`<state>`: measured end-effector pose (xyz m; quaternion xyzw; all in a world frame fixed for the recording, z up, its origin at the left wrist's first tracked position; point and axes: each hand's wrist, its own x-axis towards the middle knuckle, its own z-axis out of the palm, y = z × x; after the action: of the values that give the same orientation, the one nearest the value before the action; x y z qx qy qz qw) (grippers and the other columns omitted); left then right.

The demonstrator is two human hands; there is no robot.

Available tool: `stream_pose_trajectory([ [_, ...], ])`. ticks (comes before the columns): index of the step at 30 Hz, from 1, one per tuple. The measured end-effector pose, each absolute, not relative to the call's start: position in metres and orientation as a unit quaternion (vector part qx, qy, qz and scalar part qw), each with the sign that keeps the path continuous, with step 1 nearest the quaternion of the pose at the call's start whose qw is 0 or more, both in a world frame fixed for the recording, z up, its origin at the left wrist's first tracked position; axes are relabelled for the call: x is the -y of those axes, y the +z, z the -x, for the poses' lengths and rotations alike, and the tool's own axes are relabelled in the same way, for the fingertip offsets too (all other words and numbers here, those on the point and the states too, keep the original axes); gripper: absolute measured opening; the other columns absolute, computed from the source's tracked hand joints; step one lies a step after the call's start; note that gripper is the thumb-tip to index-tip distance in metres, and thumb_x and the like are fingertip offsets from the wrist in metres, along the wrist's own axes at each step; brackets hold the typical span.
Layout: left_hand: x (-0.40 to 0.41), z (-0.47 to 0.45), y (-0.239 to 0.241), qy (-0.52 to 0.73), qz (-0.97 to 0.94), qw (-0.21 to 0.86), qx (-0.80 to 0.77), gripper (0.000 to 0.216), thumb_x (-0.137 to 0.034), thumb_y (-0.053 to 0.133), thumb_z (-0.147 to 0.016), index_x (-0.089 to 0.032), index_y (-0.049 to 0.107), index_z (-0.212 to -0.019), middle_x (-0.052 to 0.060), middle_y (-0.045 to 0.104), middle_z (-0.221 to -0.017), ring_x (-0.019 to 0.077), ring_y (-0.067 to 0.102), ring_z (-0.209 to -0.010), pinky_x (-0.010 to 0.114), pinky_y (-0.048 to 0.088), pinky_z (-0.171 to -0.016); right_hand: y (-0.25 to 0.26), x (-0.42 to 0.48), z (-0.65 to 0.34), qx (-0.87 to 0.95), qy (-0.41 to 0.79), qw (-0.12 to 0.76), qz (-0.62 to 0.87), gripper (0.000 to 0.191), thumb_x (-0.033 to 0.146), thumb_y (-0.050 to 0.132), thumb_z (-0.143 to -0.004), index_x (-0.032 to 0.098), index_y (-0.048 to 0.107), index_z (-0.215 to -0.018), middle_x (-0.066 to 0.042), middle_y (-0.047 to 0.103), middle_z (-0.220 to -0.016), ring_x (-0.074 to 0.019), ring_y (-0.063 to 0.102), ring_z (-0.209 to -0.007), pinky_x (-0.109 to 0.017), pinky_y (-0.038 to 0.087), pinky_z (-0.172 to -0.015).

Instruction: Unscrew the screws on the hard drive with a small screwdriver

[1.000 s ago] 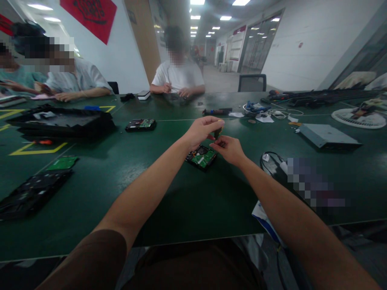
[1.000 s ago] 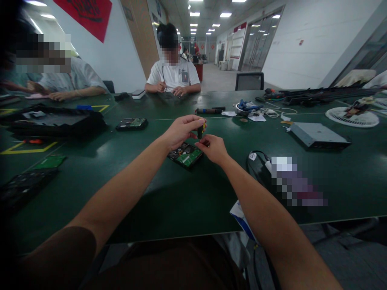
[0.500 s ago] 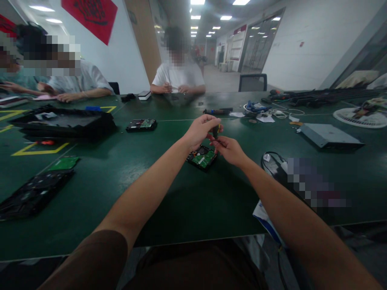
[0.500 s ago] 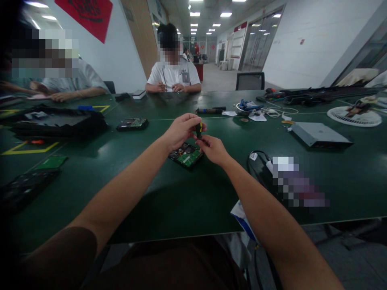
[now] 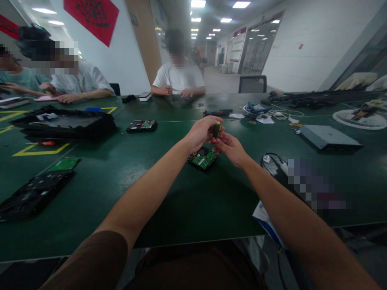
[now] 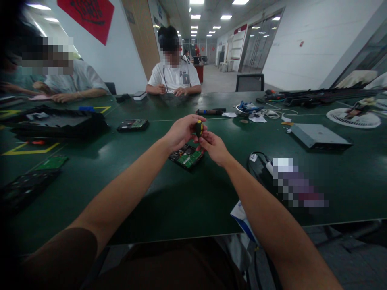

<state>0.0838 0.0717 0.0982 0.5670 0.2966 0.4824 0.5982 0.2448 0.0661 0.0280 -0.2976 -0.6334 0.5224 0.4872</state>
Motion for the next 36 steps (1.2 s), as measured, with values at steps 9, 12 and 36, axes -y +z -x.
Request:
stream_pose_trajectory([
  [9,-0.070,-0.084,0.096,0.482,-0.625,0.530,-0.310,0.024,-0.041,0.070,-0.094,-0.017,0.072,-0.088,0.003,0.065,-0.078,0.0101,0.058,-0.064,0.022,0.041,-0.053,0.028,-0.062,-0.239,0.622,0.513,0.508,0.303,0.034,0.038,0.083,-0.083,0.023,0.060,-0.103,0.001,0.068,-0.087,-0.0141,0.066,-0.069,-0.030,0.051,-0.061],
  [12,-0.071,-0.082,0.096,0.479,-0.617,0.549,-0.297,0.020,-0.037,0.071,-0.093,-0.017,0.071,-0.091,0.003,0.067,-0.082,0.0104,0.060,-0.067,0.022,0.042,-0.053,0.029,-0.060,-0.239,0.631,0.509,0.501,0.303,0.032,0.038,0.083,-0.082,0.023,0.065,-0.105,0.000,0.068,-0.091,-0.0133,0.064,-0.069,-0.031,0.052,-0.064],
  [36,-0.069,-0.080,0.104,0.463,-0.570,0.606,-0.306,0.012,-0.029,0.060,-0.092,-0.017,0.063,-0.096,0.008,0.071,-0.087,0.0135,0.064,-0.068,0.023,0.044,-0.051,0.039,-0.054,-0.244,0.551,0.613,0.497,0.270,0.029,0.043,0.081,-0.085,0.022,0.071,-0.103,-0.002,0.070,-0.098,-0.0133,0.066,-0.078,-0.029,0.054,-0.072],
])
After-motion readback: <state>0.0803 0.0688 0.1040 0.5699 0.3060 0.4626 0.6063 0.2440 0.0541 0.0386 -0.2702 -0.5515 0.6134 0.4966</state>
